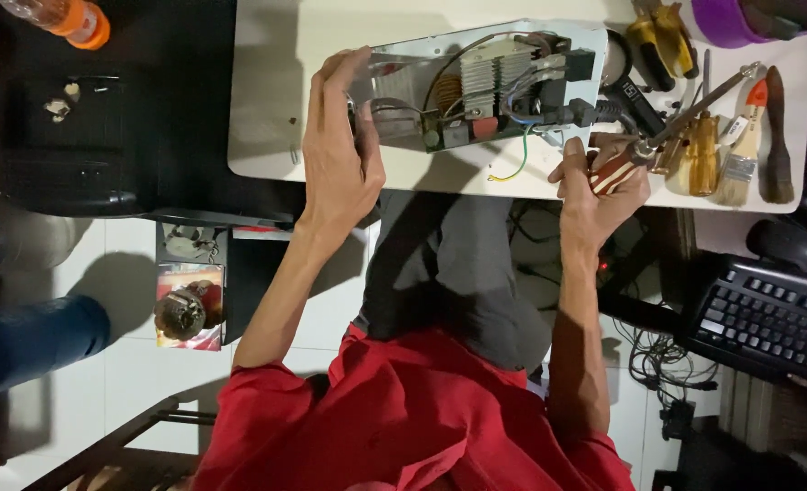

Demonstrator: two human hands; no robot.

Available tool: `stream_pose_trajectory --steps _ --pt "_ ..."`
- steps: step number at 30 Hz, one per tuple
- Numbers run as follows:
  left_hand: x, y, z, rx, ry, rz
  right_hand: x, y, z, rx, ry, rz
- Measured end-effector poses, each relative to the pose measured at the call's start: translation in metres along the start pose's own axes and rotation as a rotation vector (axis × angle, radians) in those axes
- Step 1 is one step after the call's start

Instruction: Troubleshooting and disassembling an inverter board from its metal casing using a screwdriver for inspection.

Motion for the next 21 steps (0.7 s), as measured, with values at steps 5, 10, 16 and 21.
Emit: stream_pose_trajectory --steps 5,10,16,21 --pt "-0.003 -0.006 0.002 0.036 -0.093 0.002 0.003 -0.001 -0.001 0.029 -0.045 0.026" --pt "-0.008 -0.030 -0.006 0.080 -0.463 -0.233 0.012 -0.020 -0.009 0.073 0.033 0.085" --pt "0.003 -0.053 -0.051 0.376 -0.389 -0.417 0.031 -0.043 -0.028 0.168 0.060 0.234" --pt "0.025 -0.067 -0.070 0.472 -0.412 -0.402 0.038 -0.057 -0.035 0.184 0.065 0.259"
Point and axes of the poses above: each hand's wrist, its own y-axis away from the middle knuckle, its own z-axis out of the back of the hand, x = y × z, the point moved 7 cm from there along -y, towards the middle knuckle, and after that the axes turned 3 degrees about x, right-handed, at the moved point
